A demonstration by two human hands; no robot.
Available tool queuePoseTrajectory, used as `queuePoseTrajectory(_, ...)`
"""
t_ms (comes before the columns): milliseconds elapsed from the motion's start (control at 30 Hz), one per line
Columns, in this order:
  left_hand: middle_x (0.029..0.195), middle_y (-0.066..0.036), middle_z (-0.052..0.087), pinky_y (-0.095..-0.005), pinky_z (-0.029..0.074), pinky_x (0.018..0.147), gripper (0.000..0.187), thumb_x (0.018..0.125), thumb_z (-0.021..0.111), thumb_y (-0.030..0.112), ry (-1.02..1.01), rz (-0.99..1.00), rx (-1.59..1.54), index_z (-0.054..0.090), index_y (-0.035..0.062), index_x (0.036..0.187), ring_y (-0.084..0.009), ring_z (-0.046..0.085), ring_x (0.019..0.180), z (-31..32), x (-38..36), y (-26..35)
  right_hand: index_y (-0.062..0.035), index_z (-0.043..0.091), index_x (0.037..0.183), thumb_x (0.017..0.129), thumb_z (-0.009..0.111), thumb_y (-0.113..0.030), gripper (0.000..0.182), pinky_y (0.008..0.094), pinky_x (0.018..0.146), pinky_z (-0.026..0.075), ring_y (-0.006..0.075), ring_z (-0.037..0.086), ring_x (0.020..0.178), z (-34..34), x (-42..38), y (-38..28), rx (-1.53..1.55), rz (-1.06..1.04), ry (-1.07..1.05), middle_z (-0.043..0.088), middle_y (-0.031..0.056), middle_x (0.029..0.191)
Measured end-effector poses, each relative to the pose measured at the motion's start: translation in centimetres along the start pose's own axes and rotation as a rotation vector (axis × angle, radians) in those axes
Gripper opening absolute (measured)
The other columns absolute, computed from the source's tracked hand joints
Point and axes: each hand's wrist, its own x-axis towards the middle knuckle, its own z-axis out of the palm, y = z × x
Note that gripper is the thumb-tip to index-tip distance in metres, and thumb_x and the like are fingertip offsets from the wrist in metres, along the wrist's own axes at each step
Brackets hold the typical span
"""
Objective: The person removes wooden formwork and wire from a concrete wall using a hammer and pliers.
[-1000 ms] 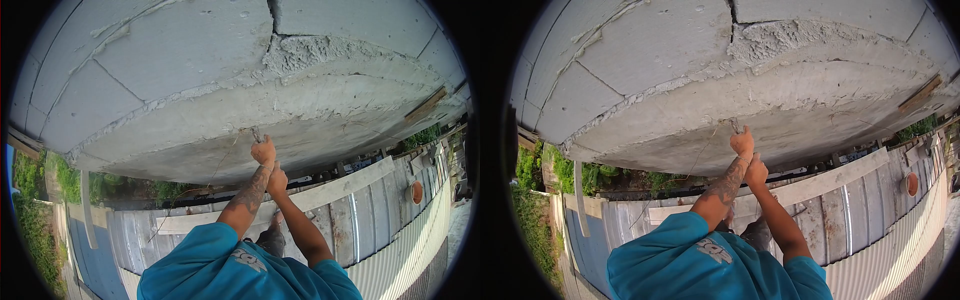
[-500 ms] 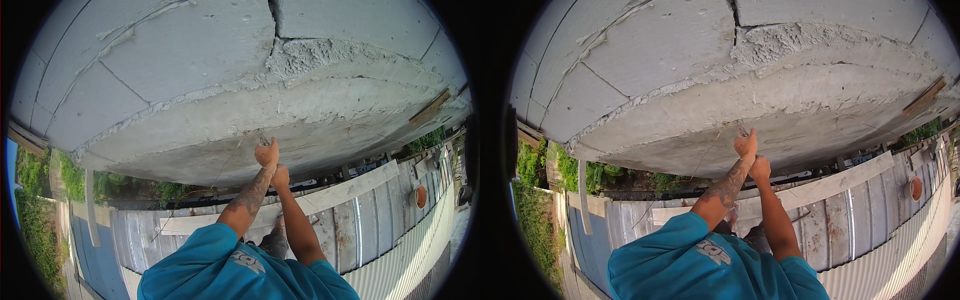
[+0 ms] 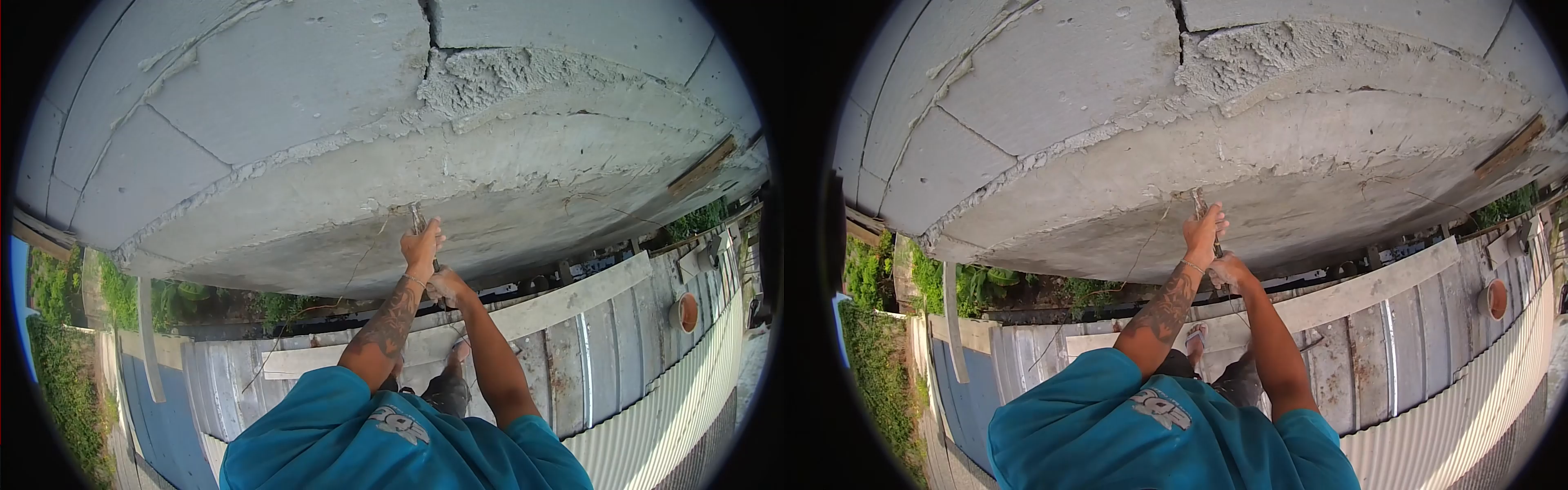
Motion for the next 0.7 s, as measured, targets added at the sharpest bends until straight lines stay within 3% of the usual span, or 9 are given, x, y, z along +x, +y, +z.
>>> queuePoseTrajectory(100, 0.074, -0.017, 0.063, -0.04, 0.049, 0.067, 0.037, 0.079, 0.061, 0.031, -0.433, -0.326, -0.209, 0.06, -0.0063, 0.076, -0.0285, 0.064, 0.075, -1.8, 2.5, -0.2, -0.0104, 0.047, 0.07, 0.076, 0.061, -0.01, 0.016, 0.0263, 0.041, 0.028, 0.0091, 0.032, 0.042, -1.2, -1.3, -1.2, 0.18, 0.086, -0.245, 0.039, -0.0037, 0.053)
queuePoseTrajectory(133, 0.074, -0.016, 0.064, -0.0386, 0.05, 0.065, 0.036, 0.079, 0.06, 0.031, -0.246, -0.205, 0.032, 0.06, -0.0046, 0.077, -0.0261, 0.064, 0.075, -1.6, 3.7, -1.3, -0.0072, 0.049, 0.074, 0.077, 0.064, -0.013, 0.016, 0.0333, 0.042, 0.037, 0.0203, 0.048, 0.043, -1.9, 0.8, -0.1, 0.034, 0.089, -0.16, 0.05, 0.0042, 0.054)
queuePoseTrajectory(233, 0.076, -0.014, 0.065, -0.0344, 0.051, 0.062, 0.032, 0.08, 0.061, 0.031, 0.264, 0.011, 0.538, 0.06, -0.001, 0.076, -0.0216, 0.065, 0.073, 1.1, 4.3, -2.9, -0.0031, 0.05, 0.077, 0.077, 0.066, -0.018, 0.022, 0.0429, 0.05, 0.045, 0.0352, 0.061, 0.06, 3.1, -0.8, 1.7, -0.829, -0.612, 0.906, 0.06, 0.0166, 0.062)
queuePoseTrajectory(267, 0.078, -0.014, 0.066, -0.0331, 0.051, 0.062, 0.031, 0.079, 0.062, 0.03, 0.389, -0.021, 0.567, 0.061, -0.0007, 0.075, -0.0219, 0.066, 0.073, 2.3, 2.0, -1.0, 0.0007, 0.05, 0.078, 0.077, 0.067, -0.024, 0.03, 0.0497, 0.062, 0.047, 0.0425, 0.06, 0.081, 4.7, -3.0, 0.6, -0.854, -0.529, 0.914, 0.061, 0.0267, 0.075)
queuePoseTrajectory(367, 0.076, -0.012, 0.065, -0.0334, 0.051, 0.061, 0.031, 0.08, 0.062, 0.032, 0.291, -0.056, 0.319, 0.059, 0.0009, 0.076, -0.02, 0.065, 0.071, 1.9, 0.0, 0.1, -0.0004, 0.051, 0.077, 0.078, 0.065, -0.022, 0.025, 0.0437, 0.052, 0.047, 0.037, 0.063, 0.064, 1.4, -0.3, 1.8, -0.884, -0.571, 0.761, 0.062, 0.0197, 0.066)
queuePoseTrajectory(400, 0.073, -0.01, 0.065, -0.0342, 0.051, 0.06, 0.032, 0.08, 0.061, 0.033, 0.172, -0.041, 0.191, 0.059, 0.0015, 0.078, -0.0189, 0.064, 0.07, 1.2, 0.1, 0.5, -0.0019, 0.052, 0.077, 0.077, 0.064, -0.018, 0.019, 0.0356, 0.044, 0.044, 0.0253, 0.059, 0.049, 0.1, 0.0, 0.5, -0.426, -0.189, 0.274, 0.057, 0.0091, 0.057)
queuePoseTrajectory(533, 0.075, -0.017, 0.066, -0.036, 0.052, 0.065, 0.038, 0.075, 0.067, 0.035, -0.385, -0.31, -0.1, 0.062, -0.0026, 0.074, -0.0278, 0.066, 0.077, -2.0, 2.3, 0.7, -0.0048, 0.051, 0.076, 0.077, 0.063, -0.016, 0.016, 0.029, 0.04, 0.041, 0.0138, 0.052, 0.043, -2.0, -1.0, -1.2, 0.254, 0.2, -0.38, 0.053, 0.0014, 0.056)
queuePoseTrajectory(667, 0.08, -0.026, 0.064, -0.0488, 0.048, 0.076, 0.044, 0.077, 0.061, 0.038, 0.399, 0.085, 0.542, 0.064, -0.0062, 0.078, -0.0424, 0.062, 0.083, 2.2, 1.7, -0.4, -0.0031, 0.051, 0.08, 0.077, 0.066, -0.027, 0.029, 0.0445, 0.057, 0.048, 0.0346, 0.063, 0.062, 1.7, -2.0, 0.5, -0.918, -0.662, 0.746, 0.063, 0.0157, 0.067)
queuePoseTrajectory(700, 0.079, -0.025, 0.064, -0.0469, 0.049, 0.075, 0.043, 0.077, 0.062, 0.037, 0.409, 0.096, 0.561, 0.064, -0.0053, 0.077, -0.0399, 0.063, 0.082, 2.6, 1.3, -0.2, -0.0026, 0.051, 0.082, 0.076, 0.067, -0.028, 0.031, 0.0465, 0.06, 0.048, 0.0367, 0.062, 0.068, 2.8, -2.1, 0.5, -0.901, -0.587, 0.802, 0.063, 0.0181, 0.07)
